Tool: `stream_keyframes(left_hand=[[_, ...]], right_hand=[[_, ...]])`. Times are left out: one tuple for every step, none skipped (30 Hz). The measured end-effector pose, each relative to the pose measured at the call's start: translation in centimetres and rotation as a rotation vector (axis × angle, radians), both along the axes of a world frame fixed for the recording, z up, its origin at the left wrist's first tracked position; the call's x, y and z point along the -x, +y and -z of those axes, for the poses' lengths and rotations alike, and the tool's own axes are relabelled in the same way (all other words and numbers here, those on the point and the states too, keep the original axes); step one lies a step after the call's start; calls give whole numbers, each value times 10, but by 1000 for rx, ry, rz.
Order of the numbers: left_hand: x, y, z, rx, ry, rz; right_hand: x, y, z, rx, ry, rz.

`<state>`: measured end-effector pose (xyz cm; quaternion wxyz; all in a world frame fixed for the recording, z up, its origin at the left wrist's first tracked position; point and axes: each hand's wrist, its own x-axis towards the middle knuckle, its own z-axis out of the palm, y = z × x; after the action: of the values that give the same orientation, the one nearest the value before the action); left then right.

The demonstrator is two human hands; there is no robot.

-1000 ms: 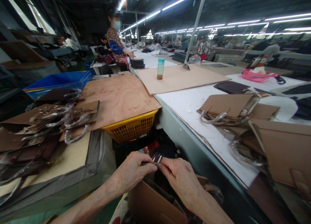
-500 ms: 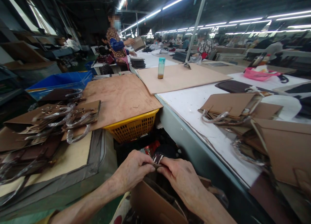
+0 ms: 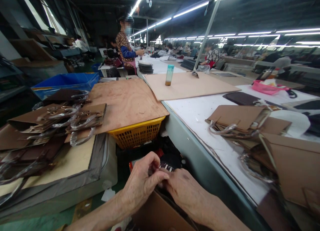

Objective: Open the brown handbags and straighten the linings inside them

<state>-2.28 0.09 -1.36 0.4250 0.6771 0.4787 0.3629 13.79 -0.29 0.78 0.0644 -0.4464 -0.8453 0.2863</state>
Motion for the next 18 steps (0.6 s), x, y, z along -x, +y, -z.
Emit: stream_keyframes(left_hand=[[-1, 1, 1, 3, -66, -7], [-2, 2, 1, 7, -131, -17], [-2, 3, 1, 6, -187, -32], [-2, 4, -1, -2, -227, -51], [-1, 5, -3, -14, -245, -74], [0, 6, -4, -30, -243, -95], [2, 6, -6, -45, -227, -112], [3, 5, -7, -57, -203, -123], [5, 3, -8, -59, -177, -129], [5, 0, -7, -53, -155, -126], [5, -2, -5, -44, -138, -114], [5, -5, -1, -33, -127, -95], [3, -8, 3, -20, -118, -72], [1, -11, 7, -4, -104, -46], [-2, -14, 11, 16, -79, -24], [-6, -15, 14, 44, -41, -7], [-10, -17, 15, 77, 6, 7], [-15, -17, 15, 115, 58, 19]], right_hand=[[-1, -1, -2, 1, -12, 15], [-2, -2, -4, 1, -29, 34], [-4, -3, -7, 1, -50, 56], [-7, -2, -10, 4, -74, 84], [-12, 0, -14, 5, -101, 121], [-17, 3, -19, -3, -134, 169], [-24, 7, -24, -25, -174, 224], [-31, 13, -30, -59, -225, 283], [-38, 19, -35, -93, -283, 334], [-44, 26, -40, -124, -346, 373], [-51, 32, -44, -141, -404, 401], [-56, 37, -48, -146, -454, 420], [-60, 41, -51, -141, -490, 433], [-62, 43, -52, -129, -511, 443], [-64, 45, -53, -118, -523, 450], [-65, 45, -53, -111, -530, 458], [-65, 43, -53, -104, -536, 460], [-65, 41, -53, -96, -540, 460]])
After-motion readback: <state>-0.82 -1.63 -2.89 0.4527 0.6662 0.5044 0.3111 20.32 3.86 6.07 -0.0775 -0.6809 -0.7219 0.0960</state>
